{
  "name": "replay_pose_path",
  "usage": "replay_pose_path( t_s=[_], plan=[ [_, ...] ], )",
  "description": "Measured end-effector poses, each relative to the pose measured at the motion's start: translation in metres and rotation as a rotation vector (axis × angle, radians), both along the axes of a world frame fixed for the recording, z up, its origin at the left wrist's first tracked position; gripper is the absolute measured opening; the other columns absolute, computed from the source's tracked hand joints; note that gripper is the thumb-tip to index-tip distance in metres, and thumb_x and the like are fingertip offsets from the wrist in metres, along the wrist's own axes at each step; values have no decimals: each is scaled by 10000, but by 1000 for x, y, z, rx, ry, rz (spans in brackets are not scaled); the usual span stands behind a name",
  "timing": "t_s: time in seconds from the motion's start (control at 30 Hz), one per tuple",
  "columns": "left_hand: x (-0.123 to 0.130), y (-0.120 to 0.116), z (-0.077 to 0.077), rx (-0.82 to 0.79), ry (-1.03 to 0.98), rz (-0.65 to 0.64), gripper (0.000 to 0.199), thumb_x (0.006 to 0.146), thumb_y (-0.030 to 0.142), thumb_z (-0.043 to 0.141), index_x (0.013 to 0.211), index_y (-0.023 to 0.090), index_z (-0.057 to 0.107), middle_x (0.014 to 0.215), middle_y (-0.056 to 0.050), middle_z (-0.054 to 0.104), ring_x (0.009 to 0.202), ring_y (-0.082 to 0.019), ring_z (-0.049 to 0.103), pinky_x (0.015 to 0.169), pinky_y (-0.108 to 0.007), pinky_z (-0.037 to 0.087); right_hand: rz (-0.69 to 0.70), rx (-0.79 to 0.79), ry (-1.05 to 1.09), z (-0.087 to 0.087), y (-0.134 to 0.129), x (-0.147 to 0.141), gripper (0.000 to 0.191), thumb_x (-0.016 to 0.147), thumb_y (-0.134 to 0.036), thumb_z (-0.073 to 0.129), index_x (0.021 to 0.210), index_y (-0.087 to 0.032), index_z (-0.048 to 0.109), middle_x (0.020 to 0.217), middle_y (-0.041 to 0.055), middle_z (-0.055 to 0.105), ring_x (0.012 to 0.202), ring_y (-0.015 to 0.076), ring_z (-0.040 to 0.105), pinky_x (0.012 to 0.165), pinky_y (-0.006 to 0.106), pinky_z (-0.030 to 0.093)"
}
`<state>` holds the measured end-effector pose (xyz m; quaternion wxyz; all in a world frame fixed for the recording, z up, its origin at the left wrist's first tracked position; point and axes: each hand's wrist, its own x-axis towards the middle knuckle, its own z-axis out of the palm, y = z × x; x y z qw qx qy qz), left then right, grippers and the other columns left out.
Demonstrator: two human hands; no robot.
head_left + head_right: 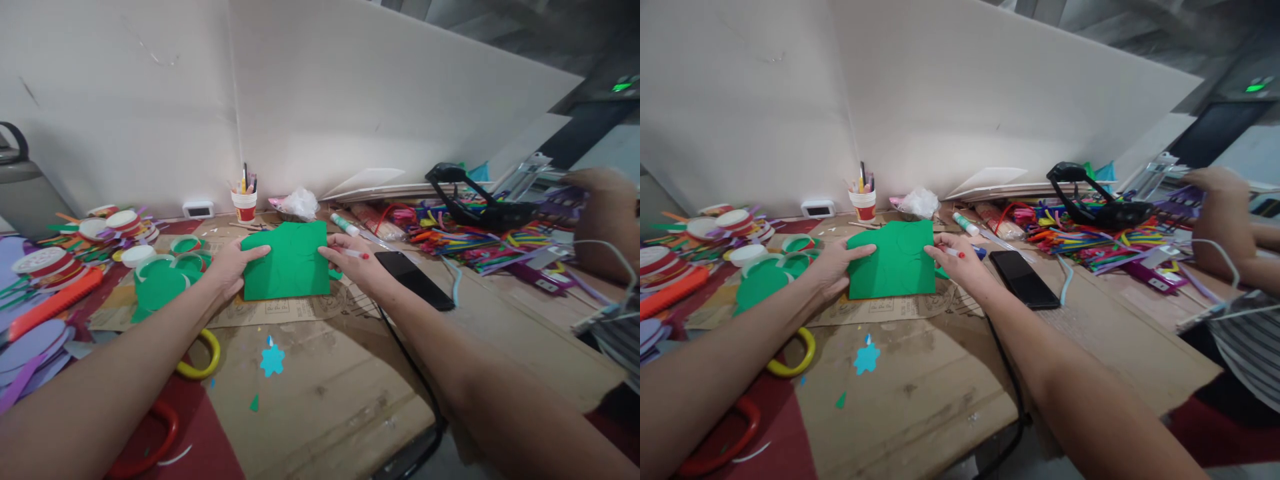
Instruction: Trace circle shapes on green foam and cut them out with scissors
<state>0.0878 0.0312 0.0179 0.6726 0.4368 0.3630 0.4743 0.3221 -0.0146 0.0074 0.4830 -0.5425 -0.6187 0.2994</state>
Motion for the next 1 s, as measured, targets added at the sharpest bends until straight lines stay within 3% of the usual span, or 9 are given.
replay_pose_path(
  t_s=[0.33, 0.57, 0.77, 1.0],
  plan=[
    [-1, 0, -2, 34, 18, -29, 498, 562, 145, 842, 1041, 151, 706, 979, -124, 749, 827, -261, 716, 796, -419, 591, 20, 29, 15, 0, -1, 1, 259, 781, -460, 627, 752, -225, 521, 601, -50, 473, 524, 110, 478, 496, 236, 391],
    [0, -1, 0, -28, 0, -9, 395, 600, 147, 806, 983, 139, 710, 970, -129, 750, 843, -279, 720, 799, -451, 594, 14, 34, -30, 0, -2, 0, 274, 796, -480, 605, 764, -221, 519, 611, -45, 452, 537, 118, 467, 521, 248, 403],
    [-1, 6, -2, -19, -71, 120, 332, 634, 125, 774, 960, 148, 709, 1028, -120, 744, 910, -283, 715, 831, -455, 592, -140, 216, -313, 8, -8, 3, 254, 835, -385, 568, 983, -179, 588, 775, 24, 576, 724, 177, 534, 689, 310, 417],
    [-4, 13, -4, -4, -136, 275, 287, 666, 99, 742, 942, 167, 701, 1034, -87, 746, 955, -268, 704, 850, -450, 591, -128, 223, -448, 17, -19, -6, 209, 874, -363, 532, 938, -183, 617, 695, 4, 538, 651, 159, 496, 622, 278, 355]
  ],
)
